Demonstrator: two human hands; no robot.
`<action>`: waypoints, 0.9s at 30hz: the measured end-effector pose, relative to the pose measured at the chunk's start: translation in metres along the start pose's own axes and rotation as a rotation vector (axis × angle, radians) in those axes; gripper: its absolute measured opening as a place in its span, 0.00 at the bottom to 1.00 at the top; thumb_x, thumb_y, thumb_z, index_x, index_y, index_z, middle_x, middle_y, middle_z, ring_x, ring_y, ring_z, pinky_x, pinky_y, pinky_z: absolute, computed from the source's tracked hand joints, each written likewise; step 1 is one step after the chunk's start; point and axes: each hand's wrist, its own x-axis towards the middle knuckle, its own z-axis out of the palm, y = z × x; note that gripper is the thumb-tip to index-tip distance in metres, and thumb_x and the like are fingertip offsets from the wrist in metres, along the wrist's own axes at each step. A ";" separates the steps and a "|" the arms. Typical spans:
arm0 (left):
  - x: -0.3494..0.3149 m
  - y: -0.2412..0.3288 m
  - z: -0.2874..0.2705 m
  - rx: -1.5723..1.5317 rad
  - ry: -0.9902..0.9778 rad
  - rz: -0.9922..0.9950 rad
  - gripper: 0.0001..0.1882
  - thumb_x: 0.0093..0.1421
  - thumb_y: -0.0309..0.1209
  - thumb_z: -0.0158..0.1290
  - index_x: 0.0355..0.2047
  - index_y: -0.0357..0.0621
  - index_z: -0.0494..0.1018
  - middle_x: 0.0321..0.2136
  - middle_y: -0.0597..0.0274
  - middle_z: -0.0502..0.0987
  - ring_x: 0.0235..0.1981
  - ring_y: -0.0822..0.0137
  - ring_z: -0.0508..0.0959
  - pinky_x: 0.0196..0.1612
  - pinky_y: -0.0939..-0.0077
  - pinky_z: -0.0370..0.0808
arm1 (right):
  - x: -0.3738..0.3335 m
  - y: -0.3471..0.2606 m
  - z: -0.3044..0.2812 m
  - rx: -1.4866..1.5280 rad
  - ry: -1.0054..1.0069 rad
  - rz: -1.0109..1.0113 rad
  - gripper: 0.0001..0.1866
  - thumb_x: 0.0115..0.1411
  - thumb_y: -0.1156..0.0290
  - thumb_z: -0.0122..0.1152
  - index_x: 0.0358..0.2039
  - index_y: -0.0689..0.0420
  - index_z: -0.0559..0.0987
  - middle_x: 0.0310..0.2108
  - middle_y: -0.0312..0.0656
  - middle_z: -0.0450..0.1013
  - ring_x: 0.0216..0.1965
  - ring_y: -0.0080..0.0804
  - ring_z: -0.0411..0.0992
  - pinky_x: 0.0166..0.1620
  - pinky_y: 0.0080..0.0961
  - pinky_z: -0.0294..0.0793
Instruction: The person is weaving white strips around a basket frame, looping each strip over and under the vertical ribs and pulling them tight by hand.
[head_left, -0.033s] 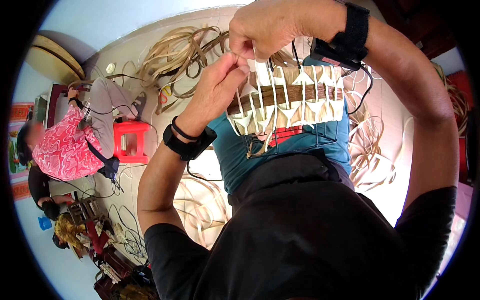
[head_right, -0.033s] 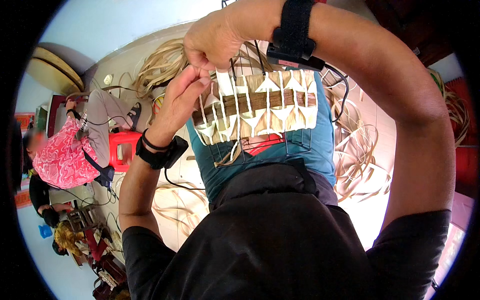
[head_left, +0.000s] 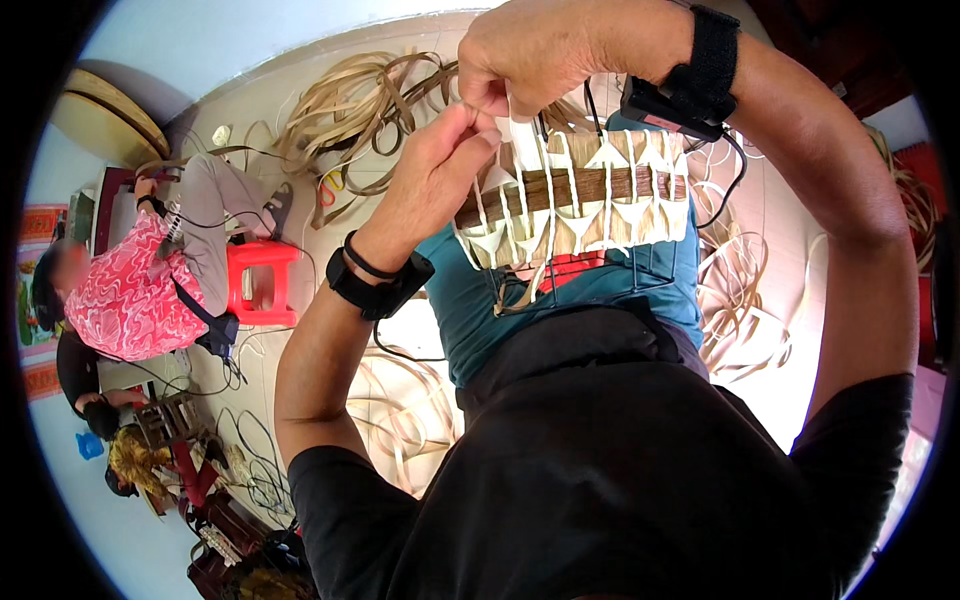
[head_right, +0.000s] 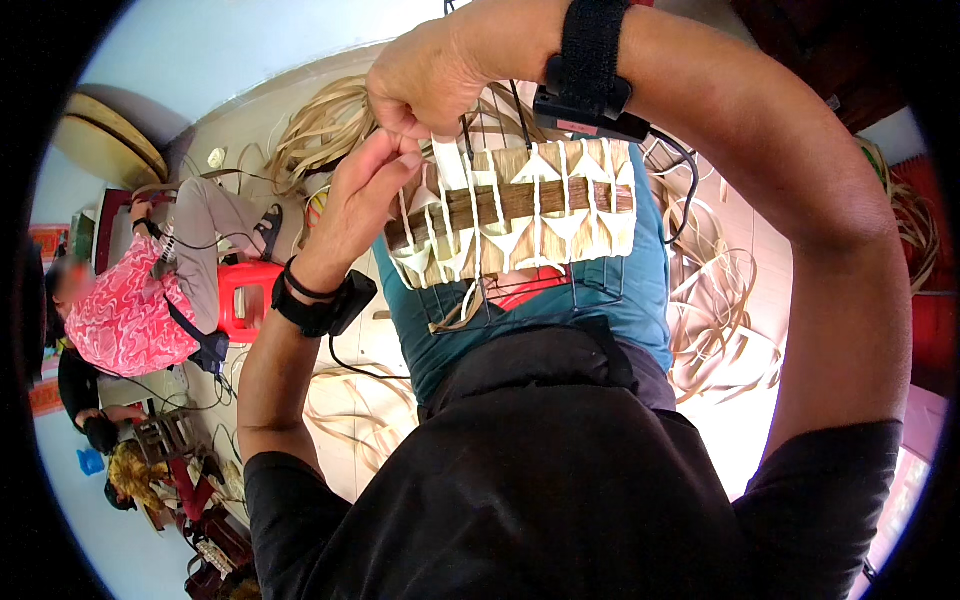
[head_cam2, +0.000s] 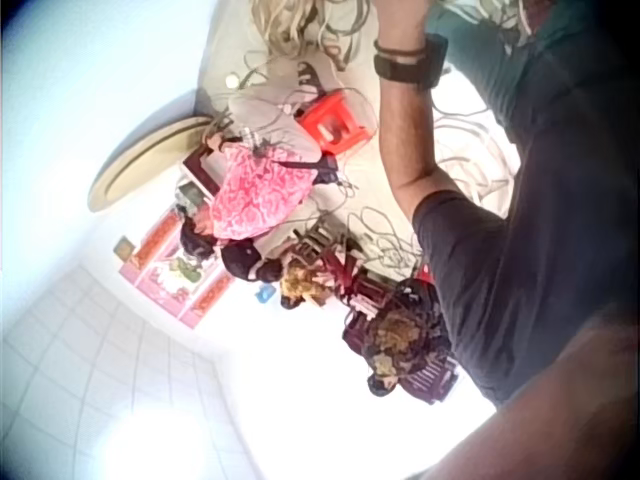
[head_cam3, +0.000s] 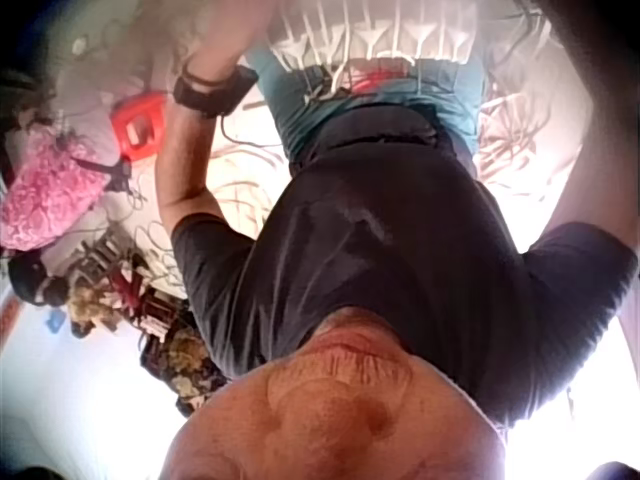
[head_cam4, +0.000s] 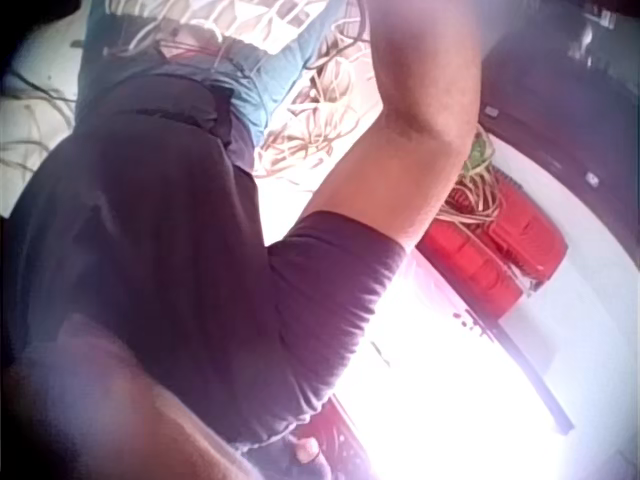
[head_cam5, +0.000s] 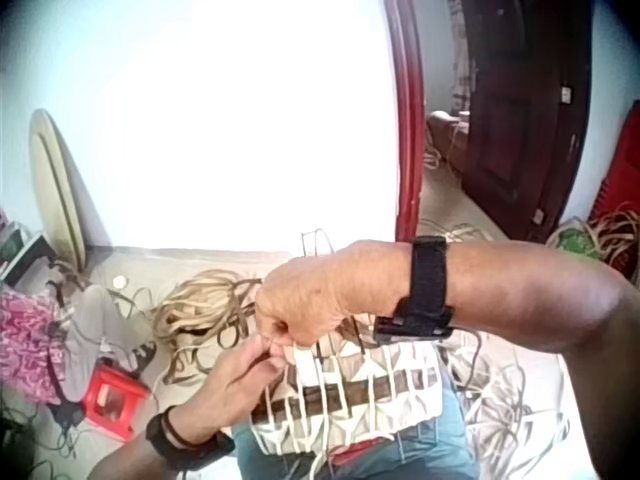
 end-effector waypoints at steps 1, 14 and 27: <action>0.000 0.000 -0.001 0.003 0.004 0.019 0.06 0.63 0.29 0.48 0.33 0.38 0.70 0.22 0.67 0.70 0.24 0.77 0.68 0.29 0.79 0.66 | -0.002 0.000 -0.003 0.004 0.022 -0.011 0.07 0.44 0.77 0.59 0.26 0.64 0.80 0.23 0.51 0.75 0.27 0.46 0.76 0.32 0.38 0.74; 0.003 -0.001 -0.008 -0.089 -0.103 0.026 0.06 0.62 0.26 0.51 0.37 0.38 0.68 0.27 0.66 0.75 0.28 0.79 0.72 0.31 0.82 0.70 | -0.010 -0.004 -0.005 -0.176 0.346 -0.022 0.09 0.50 0.74 0.56 0.24 0.70 0.79 0.21 0.57 0.73 0.26 0.51 0.76 0.31 0.38 0.74; -0.010 0.014 -0.018 0.064 -0.293 0.128 0.17 0.49 0.31 0.66 0.37 0.44 0.72 0.34 0.69 0.72 0.34 0.74 0.71 0.36 0.78 0.69 | 0.022 -0.007 0.008 -0.360 0.239 0.184 0.07 0.48 0.77 0.60 0.30 0.58 0.82 0.29 0.48 0.79 0.32 0.45 0.78 0.35 0.41 0.76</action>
